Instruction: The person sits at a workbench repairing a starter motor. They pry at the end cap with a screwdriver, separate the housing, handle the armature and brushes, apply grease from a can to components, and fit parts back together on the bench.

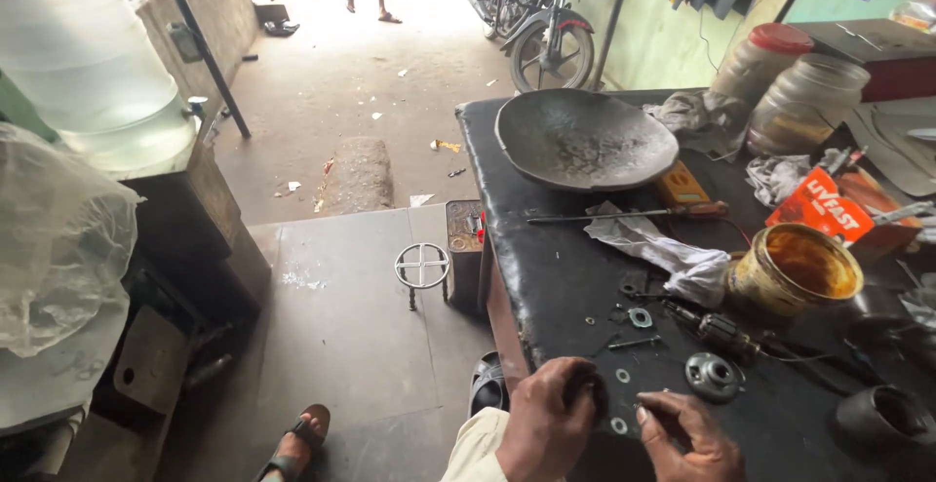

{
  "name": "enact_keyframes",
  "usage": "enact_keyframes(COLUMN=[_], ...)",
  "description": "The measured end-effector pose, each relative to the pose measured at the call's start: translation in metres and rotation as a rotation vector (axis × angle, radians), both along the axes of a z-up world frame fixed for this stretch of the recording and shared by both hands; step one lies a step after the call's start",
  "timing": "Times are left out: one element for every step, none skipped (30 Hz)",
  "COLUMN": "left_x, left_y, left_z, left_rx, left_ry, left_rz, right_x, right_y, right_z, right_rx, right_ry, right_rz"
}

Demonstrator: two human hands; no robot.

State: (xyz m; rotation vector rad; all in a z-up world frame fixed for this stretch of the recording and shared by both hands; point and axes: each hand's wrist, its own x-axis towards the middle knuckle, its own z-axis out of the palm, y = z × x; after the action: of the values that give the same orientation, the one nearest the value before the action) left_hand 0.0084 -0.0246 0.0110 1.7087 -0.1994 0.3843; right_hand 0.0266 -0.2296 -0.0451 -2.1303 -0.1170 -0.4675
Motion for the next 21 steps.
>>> enact_keyframes(left_x=[-0.002, -0.003, -0.006, -0.009, -0.010, -0.011, -0.014, -0.016, -0.018, -0.021, -0.022, -0.023, -0.025, -0.024, -0.023, -0.021, -0.024, -0.026, -0.028, -0.033, -0.040], left_y=[0.000, 0.000, 0.001, 0.002, 0.004, 0.007, 0.010, 0.012, 0.014, 0.016, 0.019, 0.022, 0.025, 0.029, 0.032, 0.037, 0.039, 0.043, 0.046, 0.049, 0.052], left_z=[0.004, 0.006, 0.008, 0.010, 0.006, 0.002, -0.002, 0.001, 0.004, 0.007, 0.007, 0.006, 0.006, -0.001, -0.007, -0.014, -0.016, -0.018, -0.020, -0.019, -0.019], left_rx=[0.075, 0.085, 0.108, 0.133, 0.143, 0.255, 0.363, 0.369, 0.286, 0.202, 0.204, 0.139, 0.074, 0.076, -0.070, -0.217, -0.216, -0.352, -0.490, -0.490, -0.600], left_ry=[-0.005, -0.006, 0.060, 0.126, 0.128, 0.048, -0.030, -0.024, 0.086, 0.195, 0.197, 0.316, 0.432, 0.432, 0.537, 0.639, 0.639, 0.697, 0.753, 0.754, 0.771], left_rz=[0.043, 0.037, 0.095, 0.152, 0.153, 0.197, 0.244, 0.249, 0.253, 0.257, 0.265, 0.214, 0.161, 0.169, 0.082, -0.006, -0.004, -0.077, -0.152, -0.151, -0.217], right_x=[-0.002, -0.002, -0.004, -0.006, -0.010, -0.013, -0.017, -0.020, -0.023, -0.026, -0.028, -0.030, -0.032, -0.035, -0.037, -0.039, -0.042, -0.043, -0.046, -0.046, -0.050], right_y=[-0.004, -0.006, -0.008, -0.010, -0.006, -0.002, 0.001, 0.004, 0.006, 0.009, 0.011, 0.014, 0.016, 0.019, 0.021, 0.024, 0.024, 0.025, 0.025, 0.026, 0.026], right_z=[-0.016, -0.023, -0.031, -0.039, -0.037, -0.036, -0.035, -0.028, -0.021, -0.014, -0.010, -0.006, -0.002, 0.002, 0.005, 0.008, 0.006, 0.003, 0.001, 0.001, 0.000], right_rx=[0.042, 0.051, 0.114, 0.176, 0.185, 0.229, 0.268, 0.273, 0.248, 0.222, 0.223, 0.169, 0.116, 0.118, 0.092, 0.066, 0.067, 0.079, 0.089, 0.089, 0.119], right_ry=[-0.011, -0.011, -0.009, -0.007, -0.004, 0.040, 0.087, 0.093, 0.159, 0.225, 0.227, 0.230, 0.231, 0.231, 0.204, 0.176, 0.176, 0.193, 0.210, 0.211, 0.208], right_rz=[-0.024, -0.029, -0.017, -0.005, -0.005, 0.002, 0.015, 0.020, 0.009, -0.001, 0.007, 0.012, 0.017, 0.025, 0.030, 0.035, 0.037, 0.051, 0.064, 0.064, 0.089])
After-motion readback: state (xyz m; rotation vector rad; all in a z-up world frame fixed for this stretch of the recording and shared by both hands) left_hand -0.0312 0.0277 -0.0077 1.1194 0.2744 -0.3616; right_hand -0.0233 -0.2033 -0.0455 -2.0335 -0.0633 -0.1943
